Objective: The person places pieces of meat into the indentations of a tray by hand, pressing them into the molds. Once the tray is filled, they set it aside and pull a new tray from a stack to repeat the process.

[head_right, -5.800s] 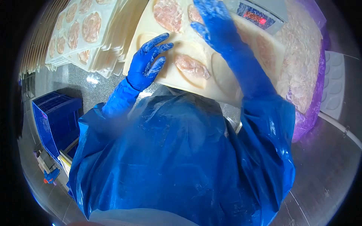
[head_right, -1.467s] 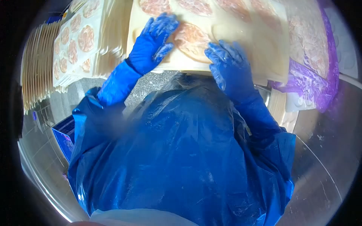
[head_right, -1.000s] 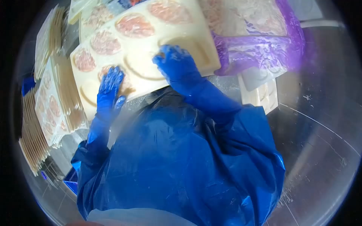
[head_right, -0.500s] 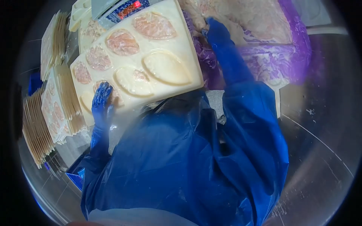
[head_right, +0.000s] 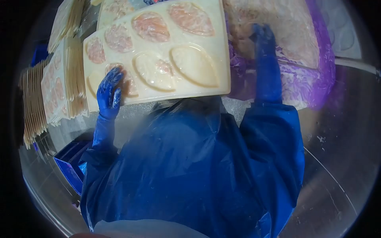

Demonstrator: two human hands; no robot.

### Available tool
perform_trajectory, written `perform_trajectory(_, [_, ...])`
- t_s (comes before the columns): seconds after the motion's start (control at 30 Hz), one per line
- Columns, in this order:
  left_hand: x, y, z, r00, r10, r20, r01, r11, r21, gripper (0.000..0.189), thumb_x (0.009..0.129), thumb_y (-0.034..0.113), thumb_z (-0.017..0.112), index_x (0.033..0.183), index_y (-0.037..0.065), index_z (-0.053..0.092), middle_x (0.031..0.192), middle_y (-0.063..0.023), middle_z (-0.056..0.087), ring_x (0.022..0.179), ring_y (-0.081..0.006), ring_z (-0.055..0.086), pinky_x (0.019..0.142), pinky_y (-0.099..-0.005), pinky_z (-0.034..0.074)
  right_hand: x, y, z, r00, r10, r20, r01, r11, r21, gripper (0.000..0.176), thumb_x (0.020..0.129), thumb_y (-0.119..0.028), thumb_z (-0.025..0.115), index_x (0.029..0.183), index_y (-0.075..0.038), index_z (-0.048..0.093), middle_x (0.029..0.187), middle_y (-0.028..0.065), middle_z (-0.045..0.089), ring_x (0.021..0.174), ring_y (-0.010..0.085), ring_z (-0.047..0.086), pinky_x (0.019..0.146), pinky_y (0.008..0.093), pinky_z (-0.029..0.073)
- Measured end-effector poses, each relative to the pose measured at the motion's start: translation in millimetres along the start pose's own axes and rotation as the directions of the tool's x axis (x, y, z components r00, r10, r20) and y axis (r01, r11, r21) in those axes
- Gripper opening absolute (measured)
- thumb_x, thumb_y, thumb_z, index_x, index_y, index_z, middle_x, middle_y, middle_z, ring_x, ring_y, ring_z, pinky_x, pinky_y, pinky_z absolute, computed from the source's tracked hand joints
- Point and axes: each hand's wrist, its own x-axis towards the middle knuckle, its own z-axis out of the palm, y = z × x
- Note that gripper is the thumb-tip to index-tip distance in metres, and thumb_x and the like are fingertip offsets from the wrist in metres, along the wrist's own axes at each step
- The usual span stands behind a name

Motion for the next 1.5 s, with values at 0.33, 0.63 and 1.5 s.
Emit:
perform_trajectory(0.33, [-9, -2, 0, 0.962, -0.124, -0.241, 0.11, 0.991, -0.073, 0.041, 0.097, 0.023, 0.053, 0.13, 0.001, 0.06, 0.136, -0.0203, 0.058, 0.128, -0.0351, 0.055, 0.11, -0.0439, 0.039, -64, -141, 43, 0.951, -0.069, 0.302, 0.021, 0.987, 0.16, 0.033, 0.102, -0.015, 0.055, 0.13, 0.002, 0.057, 0.125, 0.0075, 0.061, 0.118, 0.0188, 0.057, 0.106, 0.0326, 0.043])
perform_trajectory(0.63, [93, 73, 51, 0.93, 0.288, -0.226, -0.355, 0.861, -0.364, 0.029, 0.09, 0.012, 0.057, 0.115, 0.001, 0.066, 0.121, -0.0178, 0.068, 0.114, -0.0372, 0.063, 0.098, -0.043, 0.049, -73, -84, 122, 0.546, -0.39, 0.742, 0.781, 0.559, -0.28, 0.025, 0.097, -0.016, 0.062, 0.116, 0.0, 0.065, 0.121, 0.0123, 0.066, 0.111, 0.0309, 0.063, 0.091, 0.0337, 0.051])
perform_trajectory(1.5, [79, 114, 84, 0.922, 0.224, 0.315, -0.197, 0.974, -0.115, 0.06, 0.085, 0.015, 0.061, 0.144, 0.01, 0.05, 0.149, -0.0117, 0.048, 0.142, -0.0294, 0.04, 0.122, -0.0473, 0.024, 52, 32, -8, 0.863, -0.274, 0.424, 0.462, 0.09, -0.882, 0.042, 0.097, -0.03, 0.064, 0.125, 0.002, 0.062, 0.115, 0.0121, 0.071, 0.103, 0.0207, 0.068, 0.089, 0.032, 0.053])
